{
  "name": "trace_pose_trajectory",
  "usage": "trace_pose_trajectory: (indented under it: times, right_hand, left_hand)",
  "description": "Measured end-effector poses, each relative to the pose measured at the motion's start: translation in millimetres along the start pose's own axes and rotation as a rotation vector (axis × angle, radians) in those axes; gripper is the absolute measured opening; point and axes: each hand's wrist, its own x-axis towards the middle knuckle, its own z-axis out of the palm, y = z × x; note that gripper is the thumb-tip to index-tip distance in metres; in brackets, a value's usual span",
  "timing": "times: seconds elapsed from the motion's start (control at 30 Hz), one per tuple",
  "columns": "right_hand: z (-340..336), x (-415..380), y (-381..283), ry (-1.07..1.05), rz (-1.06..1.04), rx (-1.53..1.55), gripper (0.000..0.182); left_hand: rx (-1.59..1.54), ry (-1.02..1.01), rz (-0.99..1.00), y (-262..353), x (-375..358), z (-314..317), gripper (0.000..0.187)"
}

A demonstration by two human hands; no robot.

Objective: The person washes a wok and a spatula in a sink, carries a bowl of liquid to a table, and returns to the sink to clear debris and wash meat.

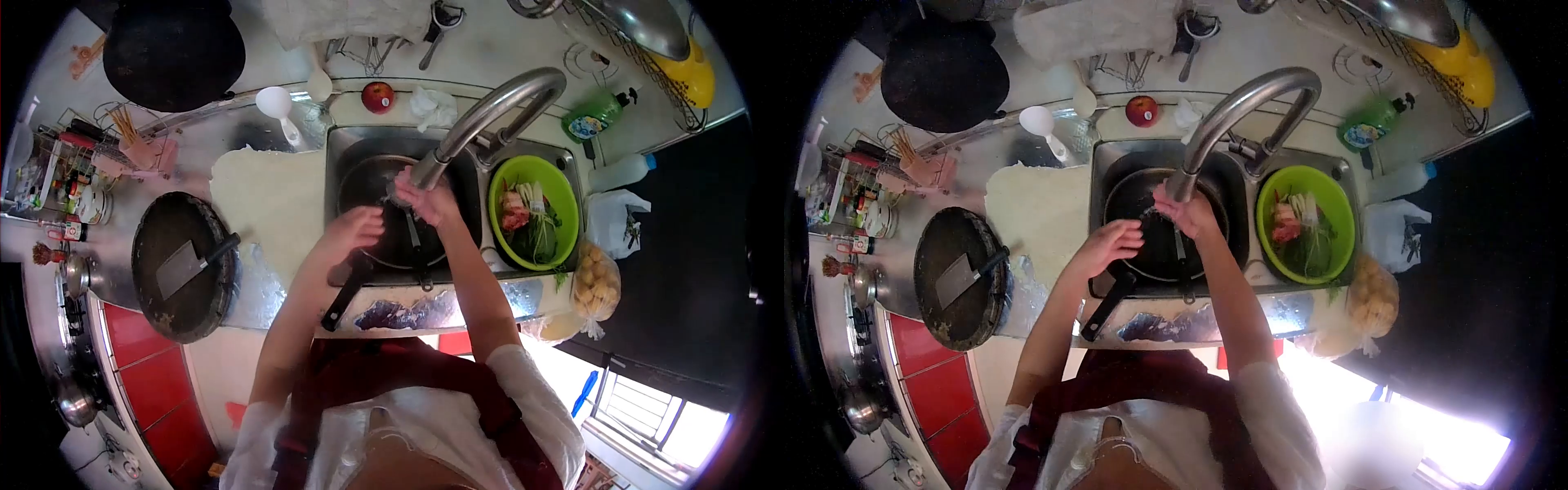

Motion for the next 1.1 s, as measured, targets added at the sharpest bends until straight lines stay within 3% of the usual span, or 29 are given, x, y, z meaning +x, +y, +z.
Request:
trace_pose_trajectory:
  times: [0.13, 0.2, 0.27, 0.33, 0.37, 0.4, 0.47, 0.53, 0.6, 0.67, 0.77, 0.83, 0.97, 1.03, 1.07, 1.1]
  right_hand:
    - [0.4, -13.5, -2.2, -0.036, 0.005, -0.064, 0.033]
    - [1.7, -24.7, -5.3, -0.040, -0.004, -0.159, 0.033]
    - [-8.5, -27.8, -2.4, 0.013, 0.046, -0.209, 0.033]
    - [-0.7, -41.9, -1.3, 0.123, 0.111, -0.409, 0.033]
    - [10.1, -47.6, 1.1, 0.143, 0.113, -0.562, 0.030]
    - [12.9, -47.3, 10.6, 0.136, 0.111, -0.557, 0.030]
    - [15.5, -46.5, 27.4, 0.123, 0.031, -0.712, 0.027]
    - [41.9, -52.0, 27.0, 0.128, -0.009, -0.723, 0.026]
    - [54.8, -56.5, 28.8, 0.094, -0.012, -0.675, 0.024]
    - [67.0, -62.9, 23.2, 0.103, -0.024, -0.687, 0.024]
    - [64.5, -71.6, 19.9, 0.132, -0.046, -0.713, 0.026]
    - [60.6, -75.8, 19.1, 0.175, -0.039, -0.692, 0.025]
    - [53.5, -77.2, 20.5, 0.201, -0.056, -0.683, 0.023]
    - [54.4, -79.0, 20.4, 0.206, -0.056, -0.668, 0.023]
    - [52.7, -79.1, 21.7, 0.210, -0.054, -0.664, 0.023]
    - [50.0, -77.9, 23.3, 0.196, -0.069, -0.673, 0.023]
  left_hand:
    - [-0.307, 0.127, -0.025, -21.4, 59.3, 33.2, 0.037]
    - [-0.480, -0.154, 0.057, -39.2, 93.9, 33.6, 0.030]
    - [-0.619, -0.239, 0.143, -38.8, 108.9, 41.0, 0.024]
    - [-0.400, 0.039, 0.038, -19.7, 102.2, 49.9, 0.021]
    - [-0.129, 0.183, 0.151, -7.7, 98.3, 53.5, 0.024]
    - [-0.122, 0.188, 0.154, 3.6, 98.6, 45.6, 0.024]
    - [0.620, 0.527, 0.511, 34.6, 111.5, 21.1, 0.030]
    - [0.566, 0.728, 0.591, 69.7, 150.8, -17.9, 0.035]
    - [0.491, 0.936, 0.840, 115.3, 182.6, -45.1, 0.037]
    - [0.639, 1.263, 1.062, 168.0, 189.0, -51.2, 0.038]
    - [0.769, 1.302, 0.996, 214.3, 196.3, -60.4, 0.041]
    - [0.395, 1.012, 1.140, 229.1, 210.3, -66.3, 0.047]
    - [0.590, 1.177, 1.242, 236.7, 220.0, -69.6, 0.040]
    - [0.826, 1.144, 1.050, 240.2, 219.7, -77.7, 0.035]
    - [0.830, 1.140, 1.047, 241.6, 221.3, -79.7, 0.035]
    - [0.622, 1.031, 1.019, 243.3, 224.2, -82.0, 0.034]
